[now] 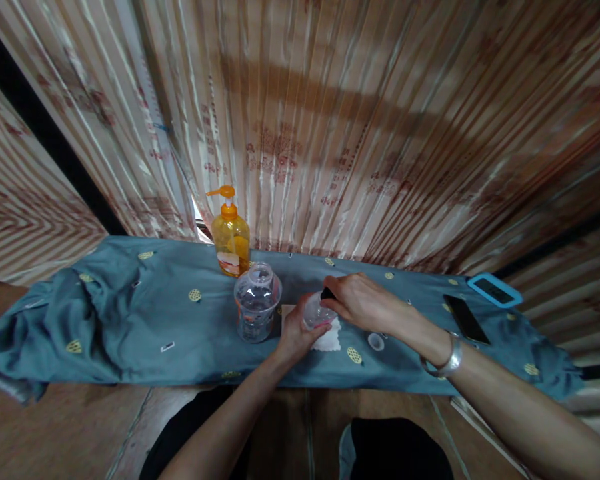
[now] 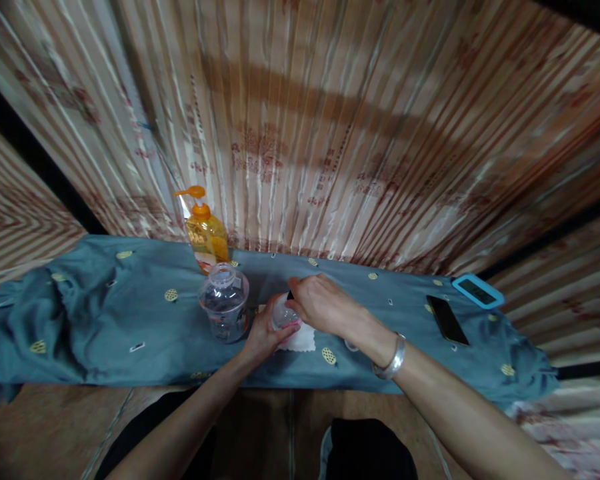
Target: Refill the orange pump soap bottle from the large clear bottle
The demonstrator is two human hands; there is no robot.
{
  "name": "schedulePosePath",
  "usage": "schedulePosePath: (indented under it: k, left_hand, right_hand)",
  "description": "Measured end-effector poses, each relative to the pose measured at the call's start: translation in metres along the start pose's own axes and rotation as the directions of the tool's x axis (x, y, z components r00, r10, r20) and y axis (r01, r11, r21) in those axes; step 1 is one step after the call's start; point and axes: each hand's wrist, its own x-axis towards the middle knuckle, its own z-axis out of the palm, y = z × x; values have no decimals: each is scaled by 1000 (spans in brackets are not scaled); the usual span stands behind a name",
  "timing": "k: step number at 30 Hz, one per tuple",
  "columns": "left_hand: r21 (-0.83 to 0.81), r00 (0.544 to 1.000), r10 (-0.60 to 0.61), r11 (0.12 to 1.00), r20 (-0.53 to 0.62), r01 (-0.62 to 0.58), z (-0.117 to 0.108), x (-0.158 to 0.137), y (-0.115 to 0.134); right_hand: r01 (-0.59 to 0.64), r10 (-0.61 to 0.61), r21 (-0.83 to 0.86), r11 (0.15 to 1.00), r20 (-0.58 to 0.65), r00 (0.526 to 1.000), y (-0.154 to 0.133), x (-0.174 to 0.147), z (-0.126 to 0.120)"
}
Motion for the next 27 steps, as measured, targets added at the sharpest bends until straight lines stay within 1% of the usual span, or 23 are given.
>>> schedulePosePath:
  k: [4,6,8,10,12,16,18,21,24,27]
  left_hand:
    - [15,1000,-7,1000,2,7,1,1,-1]
    - [21,1000,-16,1000,4,16,1,2,0]
    - [21,1000,-24,999,-2,24,1,1,2]
    - [20,1000,-28,999,-7,28,0,1,3]
    - [22,1000,-30,999,-5,30,0,1,3]
    - [36,1000,-21,999,-10,21,-1,1,1]
    - [45,1000,-13,999,-18,14,-1,0,0]
    - [62,999,-22,998,-32,24,-2,-1,-2]
    - [82,999,-37,996,-39,40,-2,-1,-3]
    - [85,998,-49,995,-31,52,-2,-1,-3]
  right_hand:
    - [-14,18,97,995,-44,999,4,-1,3]
    - [-33,51,189,981,-89,995,11,-4,9]
    - [-58,107,320,946,-138,985,21,-10,20]
    - [-76,180,467,881,-183,966,30,-18,37]
    - [-87,266,593,800,-222,938,36,-27,60]
    - [-104,437,756,646,-254,863,39,-37,114]
    - [-105,487,796,597,-256,835,39,-37,137]
    - [-108,521,813,572,-259,813,37,-34,159]
    - [-109,513,810,576,-255,820,36,-31,171]
    - [-130,490,784,607,-240,838,38,-31,179]
